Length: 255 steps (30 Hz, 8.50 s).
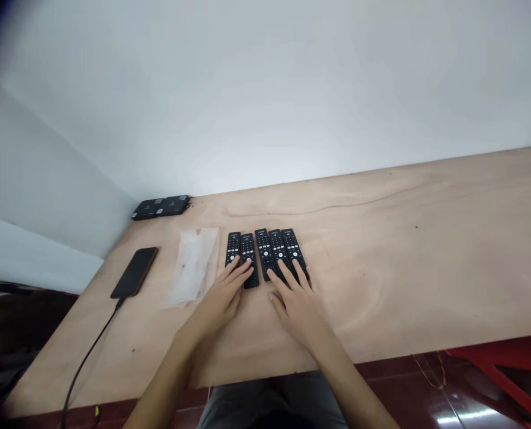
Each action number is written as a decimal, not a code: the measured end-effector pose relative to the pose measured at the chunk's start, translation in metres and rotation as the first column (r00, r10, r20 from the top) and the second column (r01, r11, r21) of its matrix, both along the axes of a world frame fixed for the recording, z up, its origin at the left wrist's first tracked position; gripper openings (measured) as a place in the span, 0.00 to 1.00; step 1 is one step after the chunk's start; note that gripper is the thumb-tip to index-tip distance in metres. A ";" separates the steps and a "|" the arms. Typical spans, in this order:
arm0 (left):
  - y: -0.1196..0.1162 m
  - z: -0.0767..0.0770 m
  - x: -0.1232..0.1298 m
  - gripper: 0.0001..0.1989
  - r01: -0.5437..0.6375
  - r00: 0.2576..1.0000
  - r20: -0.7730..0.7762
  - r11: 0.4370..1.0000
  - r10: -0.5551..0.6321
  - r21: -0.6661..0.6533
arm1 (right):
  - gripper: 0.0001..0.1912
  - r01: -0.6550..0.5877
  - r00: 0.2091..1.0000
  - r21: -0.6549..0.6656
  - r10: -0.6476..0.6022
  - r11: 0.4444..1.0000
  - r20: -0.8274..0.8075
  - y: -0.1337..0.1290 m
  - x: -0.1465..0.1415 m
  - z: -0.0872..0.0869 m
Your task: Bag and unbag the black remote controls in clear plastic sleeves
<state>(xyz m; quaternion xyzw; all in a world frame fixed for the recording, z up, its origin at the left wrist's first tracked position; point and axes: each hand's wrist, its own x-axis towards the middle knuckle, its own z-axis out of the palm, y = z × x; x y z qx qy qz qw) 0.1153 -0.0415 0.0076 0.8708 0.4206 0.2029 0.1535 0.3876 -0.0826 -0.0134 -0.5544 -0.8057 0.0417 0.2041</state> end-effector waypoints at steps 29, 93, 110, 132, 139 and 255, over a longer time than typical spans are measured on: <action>-0.120 0.006 0.070 0.15 0.112 0.985 0.106 0.977 -0.133 0.179 | 0.41 -0.432 0.880 -0.203 0.361 0.879 -0.308 -0.094 0.068 0.028; -0.072 0.020 -0.026 0.20 -0.150 0.899 0.351 0.938 0.261 -0.313 | 0.23 -0.321 0.835 -0.211 0.170 0.923 -0.524 -0.016 0.035 0.019; -0.075 0.011 -0.032 0.19 -0.025 0.626 0.715 0.924 0.312 -0.381 | 0.22 -0.267 0.813 -0.272 0.064 0.925 -0.578 -0.017 0.036 0.019; -0.074 0.013 -0.032 0.21 0.040 0.581 0.765 0.930 0.276 -0.366 | 0.19 -0.271 0.811 -0.306 0.045 0.913 -0.584 -0.015 0.036 0.022; -0.074 0.014 -0.032 0.21 0.038 0.577 0.764 0.925 0.289 -0.378 | 0.22 -0.260 0.812 -0.285 0.049 0.922 -0.581 -0.015 0.038 0.016; -0.066 0.006 0.020 0.17 -0.341 0.926 0.210 0.933 0.313 0.117 | 0.13 0.027 0.885 -0.059 -0.051 0.998 -0.463 -0.079 0.058 0.010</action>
